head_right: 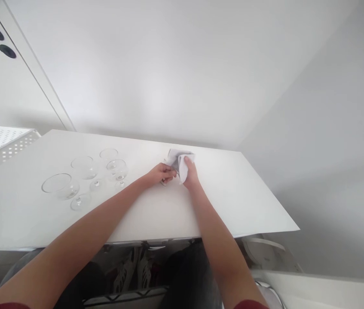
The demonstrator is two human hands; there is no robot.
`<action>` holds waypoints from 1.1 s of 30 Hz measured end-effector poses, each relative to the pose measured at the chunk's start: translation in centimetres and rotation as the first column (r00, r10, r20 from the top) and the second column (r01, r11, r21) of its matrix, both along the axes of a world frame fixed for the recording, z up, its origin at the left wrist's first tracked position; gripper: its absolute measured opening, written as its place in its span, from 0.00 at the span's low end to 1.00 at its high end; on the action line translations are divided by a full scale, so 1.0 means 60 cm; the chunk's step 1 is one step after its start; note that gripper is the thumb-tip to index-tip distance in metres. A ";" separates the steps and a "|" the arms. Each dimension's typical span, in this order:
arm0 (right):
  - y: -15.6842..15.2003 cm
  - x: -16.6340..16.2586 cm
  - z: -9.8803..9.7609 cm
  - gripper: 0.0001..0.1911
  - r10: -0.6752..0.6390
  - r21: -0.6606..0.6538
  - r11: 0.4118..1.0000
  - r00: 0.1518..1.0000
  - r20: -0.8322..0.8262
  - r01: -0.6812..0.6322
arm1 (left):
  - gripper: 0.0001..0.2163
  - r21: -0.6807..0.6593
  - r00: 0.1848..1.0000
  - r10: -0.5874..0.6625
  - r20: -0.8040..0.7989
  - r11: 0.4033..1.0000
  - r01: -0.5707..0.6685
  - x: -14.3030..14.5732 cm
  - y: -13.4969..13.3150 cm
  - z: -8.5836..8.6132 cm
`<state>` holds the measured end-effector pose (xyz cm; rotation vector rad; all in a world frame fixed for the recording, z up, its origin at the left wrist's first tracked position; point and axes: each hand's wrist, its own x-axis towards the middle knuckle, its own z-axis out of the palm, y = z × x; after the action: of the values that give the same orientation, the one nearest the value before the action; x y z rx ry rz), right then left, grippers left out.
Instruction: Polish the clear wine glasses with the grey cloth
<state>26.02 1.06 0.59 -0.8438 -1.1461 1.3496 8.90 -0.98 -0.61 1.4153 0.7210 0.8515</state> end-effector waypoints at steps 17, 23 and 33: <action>-0.011 -0.019 0.007 0.16 -0.299 0.144 0.947 0.952 0.069 0.288 | 0.07 0.234 0.966 0.191 -0.172 0.961 -0.149 0.009 -0.007 0.004; -0.013 -0.024 0.002 0.26 -0.006 -0.004 1.000 0.996 -0.086 0.006 | 0.15 0.167 0.988 0.152 -0.009 0.975 -0.149 0.005 -0.005 0.005; 0.000 -0.025 -0.003 0.20 -0.232 0.076 0.967 0.962 -0.146 0.245 | 0.15 0.149 0.982 0.176 0.068 0.971 -0.185 0.012 0.009 -0.006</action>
<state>24.53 1.04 0.39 -0.7829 -0.9605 1.1280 9.62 -0.44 -0.97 1.4731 0.7634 1.1046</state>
